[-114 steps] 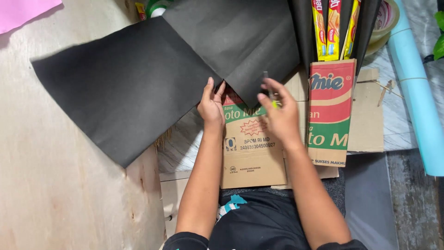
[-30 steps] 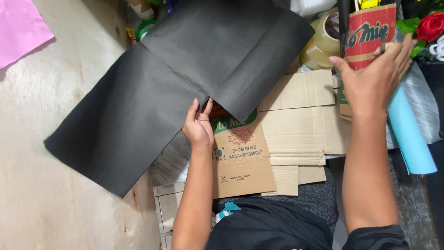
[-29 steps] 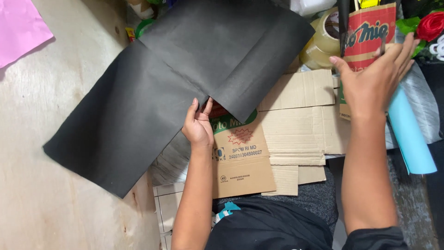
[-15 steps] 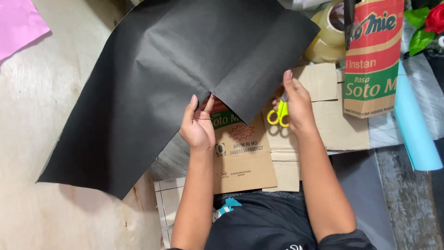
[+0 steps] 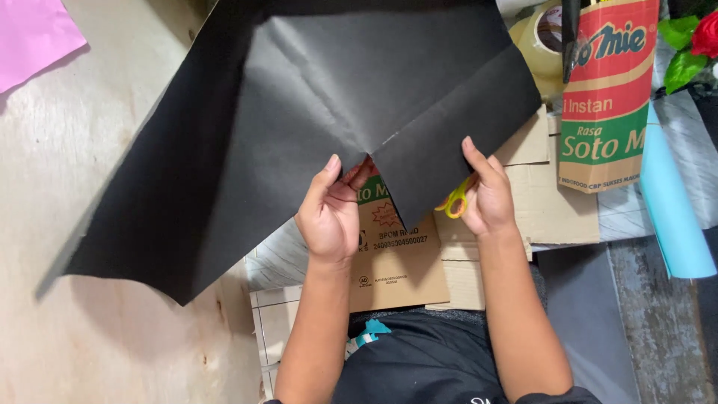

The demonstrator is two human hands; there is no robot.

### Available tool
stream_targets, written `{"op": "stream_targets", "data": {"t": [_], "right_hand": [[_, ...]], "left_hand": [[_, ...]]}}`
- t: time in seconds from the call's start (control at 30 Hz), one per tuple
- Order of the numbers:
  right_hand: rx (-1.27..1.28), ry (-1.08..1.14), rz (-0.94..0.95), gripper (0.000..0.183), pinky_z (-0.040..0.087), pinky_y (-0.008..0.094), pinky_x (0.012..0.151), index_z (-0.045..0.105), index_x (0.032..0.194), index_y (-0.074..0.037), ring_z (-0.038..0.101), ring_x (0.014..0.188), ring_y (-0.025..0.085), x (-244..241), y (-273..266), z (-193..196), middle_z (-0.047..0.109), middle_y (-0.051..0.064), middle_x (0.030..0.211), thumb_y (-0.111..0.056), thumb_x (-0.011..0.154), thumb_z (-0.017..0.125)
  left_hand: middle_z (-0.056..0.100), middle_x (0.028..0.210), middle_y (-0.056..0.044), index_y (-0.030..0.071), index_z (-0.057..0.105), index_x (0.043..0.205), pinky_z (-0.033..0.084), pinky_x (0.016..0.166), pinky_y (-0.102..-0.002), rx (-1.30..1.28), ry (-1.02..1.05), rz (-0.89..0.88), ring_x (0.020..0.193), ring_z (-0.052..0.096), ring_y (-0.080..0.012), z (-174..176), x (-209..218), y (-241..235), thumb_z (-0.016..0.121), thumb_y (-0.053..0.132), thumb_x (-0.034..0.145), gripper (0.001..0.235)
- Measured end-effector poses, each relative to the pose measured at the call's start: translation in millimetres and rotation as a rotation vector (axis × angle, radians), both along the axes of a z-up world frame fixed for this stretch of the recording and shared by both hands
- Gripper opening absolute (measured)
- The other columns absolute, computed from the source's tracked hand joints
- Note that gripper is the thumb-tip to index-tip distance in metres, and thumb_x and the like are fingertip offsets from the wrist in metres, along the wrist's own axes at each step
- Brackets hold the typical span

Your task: Folding and cutting black paper to prepare components for a craft project, likely a snack bouquet.

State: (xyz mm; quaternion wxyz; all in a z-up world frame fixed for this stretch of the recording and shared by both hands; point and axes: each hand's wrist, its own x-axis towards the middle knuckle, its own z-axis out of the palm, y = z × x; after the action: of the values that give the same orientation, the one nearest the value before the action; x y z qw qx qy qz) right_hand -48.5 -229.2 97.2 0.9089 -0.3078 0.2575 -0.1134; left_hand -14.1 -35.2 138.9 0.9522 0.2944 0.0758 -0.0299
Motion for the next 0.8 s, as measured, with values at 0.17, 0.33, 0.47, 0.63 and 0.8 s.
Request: {"op": "stream_targets", "data": {"t": [0.17,0.33,0.47,0.63,0.8], "right_hand": [[-0.062,0.041,-0.041,0.015,0.064,0.042,0.091,0.074,0.107,-0.003,0.078,0.093,0.028,-14,-12,-5,0.076,0.018,0.103,-0.014,0.098,0.069],[-0.163,0.089,-0.077,0.016,0.065,0.04,0.089,0.073,0.108,-0.001,0.078,0.091,0.026,-16,-15,-27,0.076,0.018,0.101,-0.013,0.098,0.07],[-0.317,0.211,-0.042,0.025,0.064,0.039,0.082,0.071,0.108,0.0,0.075,0.084,0.02,-25,-32,-80,0.074,0.014,0.095,-0.022,0.097,0.075],[-0.643,0.514,0.363,0.056,0.049,0.038,0.04,0.058,0.08,-0.003,0.058,0.043,0.022,-26,-31,-30,0.051,0.008,0.053,-0.054,0.101,0.069],[-1.172,0.708,1.009,0.047,0.049,0.045,0.074,0.071,0.092,0.006,0.063,0.075,0.035,-40,-32,25,0.067,0.023,0.075,-0.036,0.103,0.054]], "left_hand": [[0.075,0.104,-0.025,-0.008,0.076,0.104,0.062,0.094,-0.049,0.166,-0.021,-0.072,0.097,0.075,-0.0325,-8,3,2,0.06,0.003,0.096,0.021],[0.074,0.09,-0.024,-0.009,0.075,0.092,0.065,0.082,-0.048,0.247,0.102,-0.021,0.082,0.074,-0.0321,-32,33,2,0.069,-0.004,0.086,0.01],[0.067,0.075,-0.025,-0.017,0.069,0.078,0.066,0.076,-0.048,0.152,0.259,0.15,0.073,0.07,-0.0313,-34,39,-9,0.073,-0.016,0.077,0.003],[0.066,0.075,-0.022,-0.015,0.072,0.078,0.065,0.081,-0.05,0.168,0.29,0.136,0.075,0.068,-0.0283,-54,39,-2,0.071,-0.016,0.08,0.003],[0.069,0.075,-0.018,-0.012,0.073,0.079,0.066,0.085,-0.048,0.172,0.276,0.051,0.077,0.071,-0.0255,-78,37,5,0.07,-0.012,0.083,0.005]]}}
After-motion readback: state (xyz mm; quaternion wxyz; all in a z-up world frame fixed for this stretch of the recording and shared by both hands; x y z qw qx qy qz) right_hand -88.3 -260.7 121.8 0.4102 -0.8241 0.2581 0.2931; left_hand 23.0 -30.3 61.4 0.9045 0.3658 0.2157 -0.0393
